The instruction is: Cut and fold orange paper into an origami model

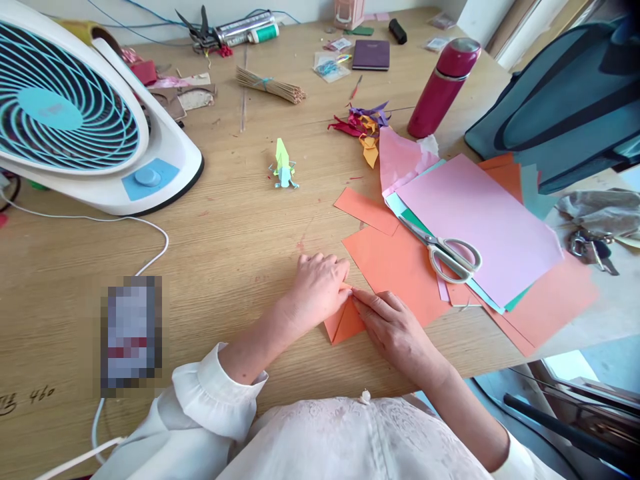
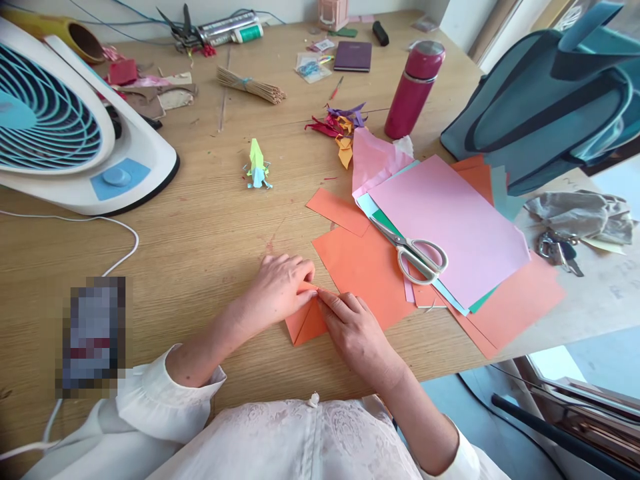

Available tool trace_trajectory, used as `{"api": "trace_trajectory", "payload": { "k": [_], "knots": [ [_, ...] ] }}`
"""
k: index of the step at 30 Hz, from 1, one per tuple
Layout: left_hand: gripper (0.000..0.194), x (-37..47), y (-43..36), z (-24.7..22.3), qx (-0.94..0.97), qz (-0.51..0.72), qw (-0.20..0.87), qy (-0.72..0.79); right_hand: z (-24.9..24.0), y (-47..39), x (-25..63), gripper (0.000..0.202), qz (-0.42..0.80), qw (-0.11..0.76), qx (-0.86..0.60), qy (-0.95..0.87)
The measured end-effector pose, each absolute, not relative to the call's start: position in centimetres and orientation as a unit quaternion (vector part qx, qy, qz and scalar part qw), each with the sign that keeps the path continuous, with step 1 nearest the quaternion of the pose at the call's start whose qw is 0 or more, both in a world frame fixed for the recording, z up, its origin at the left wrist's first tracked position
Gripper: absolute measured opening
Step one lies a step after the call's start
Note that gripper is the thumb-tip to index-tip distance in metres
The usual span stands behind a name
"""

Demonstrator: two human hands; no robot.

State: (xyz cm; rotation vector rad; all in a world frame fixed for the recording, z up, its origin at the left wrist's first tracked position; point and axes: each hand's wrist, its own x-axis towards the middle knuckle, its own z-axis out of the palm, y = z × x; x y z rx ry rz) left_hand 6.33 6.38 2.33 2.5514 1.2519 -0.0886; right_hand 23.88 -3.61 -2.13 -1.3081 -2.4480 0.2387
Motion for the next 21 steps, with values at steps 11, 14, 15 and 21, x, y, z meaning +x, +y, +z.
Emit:
{"api": "trace_trajectory", "payload": {
  "k": [11, 14, 15, 21],
  "knots": [
    [0.009, 7.1, 6.2, 1.9, 0.878, -0.025, 0.126, 0.461, -2.0, -3.5, 23.7, 0.036, 0.070, 0.152, -0.463, -0.871],
    [0.010, 6.9, 6.1, 2.4, 0.876, -0.037, 0.125, 0.463, -1.8, -3.3, 23.3, 0.037, 0.030, 0.130, -0.464, -0.876],
    [0.011, 6.9, 6.0, 2.6, 0.876, -0.041, 0.124, 0.463, -1.8, -3.3, 23.2, 0.037, 0.019, 0.123, -0.465, -0.877],
    [0.011, 6.7, 6.0, 3.1, 0.879, -0.054, 0.122, 0.457, -2.1, -3.3, 22.6, 0.040, 0.027, 0.075, -0.512, -0.856]
  ]
}}
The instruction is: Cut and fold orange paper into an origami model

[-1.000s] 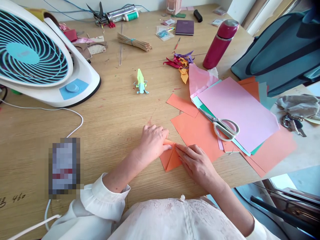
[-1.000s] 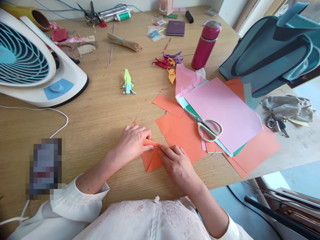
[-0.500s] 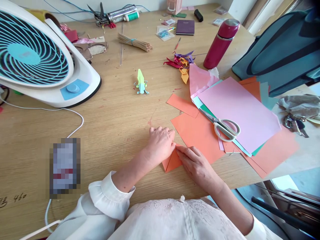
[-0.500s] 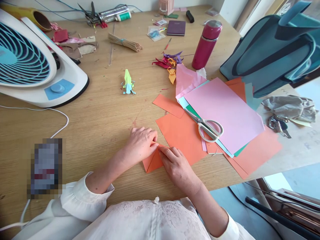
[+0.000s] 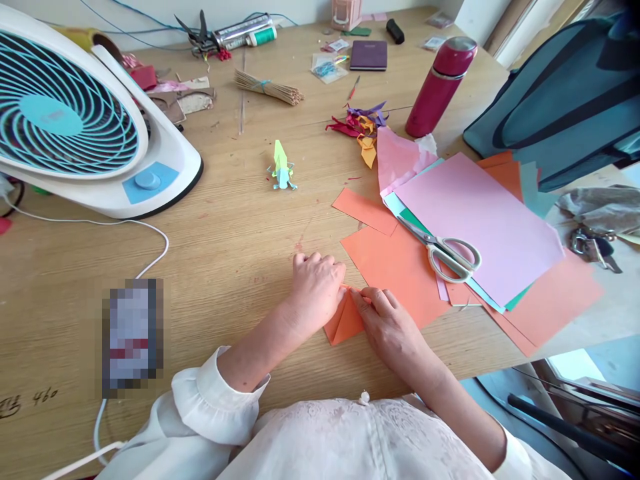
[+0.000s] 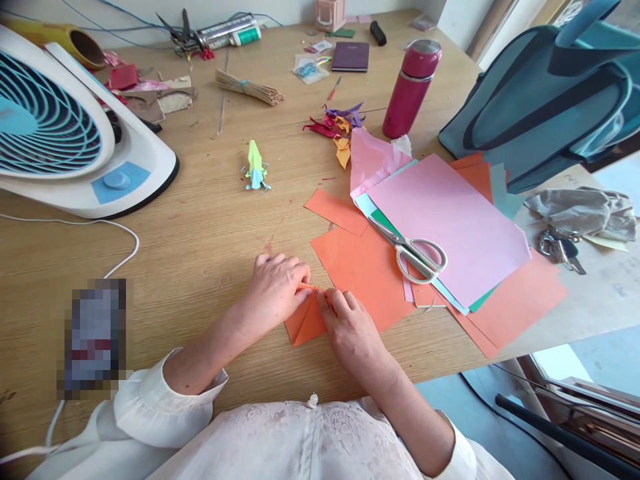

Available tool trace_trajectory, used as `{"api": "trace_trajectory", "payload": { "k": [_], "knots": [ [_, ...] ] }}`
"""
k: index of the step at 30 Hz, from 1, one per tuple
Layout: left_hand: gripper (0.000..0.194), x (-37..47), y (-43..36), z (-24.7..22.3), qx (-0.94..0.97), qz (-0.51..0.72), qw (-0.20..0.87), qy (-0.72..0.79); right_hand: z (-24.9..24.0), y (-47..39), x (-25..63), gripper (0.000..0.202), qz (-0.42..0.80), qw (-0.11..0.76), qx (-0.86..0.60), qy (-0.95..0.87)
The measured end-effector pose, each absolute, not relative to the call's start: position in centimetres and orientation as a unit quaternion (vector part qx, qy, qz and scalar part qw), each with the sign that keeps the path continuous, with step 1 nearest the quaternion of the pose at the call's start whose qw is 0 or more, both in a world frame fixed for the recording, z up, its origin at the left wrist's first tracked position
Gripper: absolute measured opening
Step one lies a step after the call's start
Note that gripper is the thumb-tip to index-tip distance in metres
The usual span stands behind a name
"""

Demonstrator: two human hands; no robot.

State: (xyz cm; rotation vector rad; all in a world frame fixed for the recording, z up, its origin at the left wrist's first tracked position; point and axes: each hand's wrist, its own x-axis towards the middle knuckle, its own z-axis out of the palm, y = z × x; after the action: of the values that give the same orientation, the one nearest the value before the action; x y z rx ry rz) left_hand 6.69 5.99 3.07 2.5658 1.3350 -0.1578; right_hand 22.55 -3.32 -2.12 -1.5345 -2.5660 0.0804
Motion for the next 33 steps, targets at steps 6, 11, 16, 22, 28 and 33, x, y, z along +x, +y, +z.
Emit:
{"api": "trace_trajectory", "payload": {
  "k": [6, 11, 16, 22, 28, 33],
  "knots": [
    [0.009, 6.6, 6.1, 3.9, 0.878, -0.078, 0.129, 0.454, -2.6, -3.8, 21.8, 0.038, -0.009, 0.054, -0.547, -0.835],
    [0.007, 6.8, 6.1, 4.6, 0.878, -0.093, 0.127, 0.453, -2.6, -3.9, 21.4, 0.042, -0.055, 0.034, -0.535, -0.842],
    [0.010, 6.6, 6.2, 5.0, 0.880, -0.093, 0.122, 0.450, -2.5, -4.0, 21.1, 0.042, -0.076, 0.029, -0.532, -0.843],
    [0.013, 6.5, 6.5, 5.6, 0.883, -0.091, 0.104, 0.448, -2.4, -4.1, 20.9, 0.048, -0.074, 0.028, -0.537, -0.840],
    [0.013, 7.8, 7.1, 5.2, 0.901, -0.136, 0.094, 0.402, -2.3, -4.0, 21.0, 0.047, -0.076, 0.030, -0.539, -0.838],
    [0.014, 7.7, 7.8, 4.9, 0.890, -0.160, 0.138, 0.404, -2.3, -4.0, 20.9, 0.049, -0.086, 0.028, -0.535, -0.840]
  ]
}}
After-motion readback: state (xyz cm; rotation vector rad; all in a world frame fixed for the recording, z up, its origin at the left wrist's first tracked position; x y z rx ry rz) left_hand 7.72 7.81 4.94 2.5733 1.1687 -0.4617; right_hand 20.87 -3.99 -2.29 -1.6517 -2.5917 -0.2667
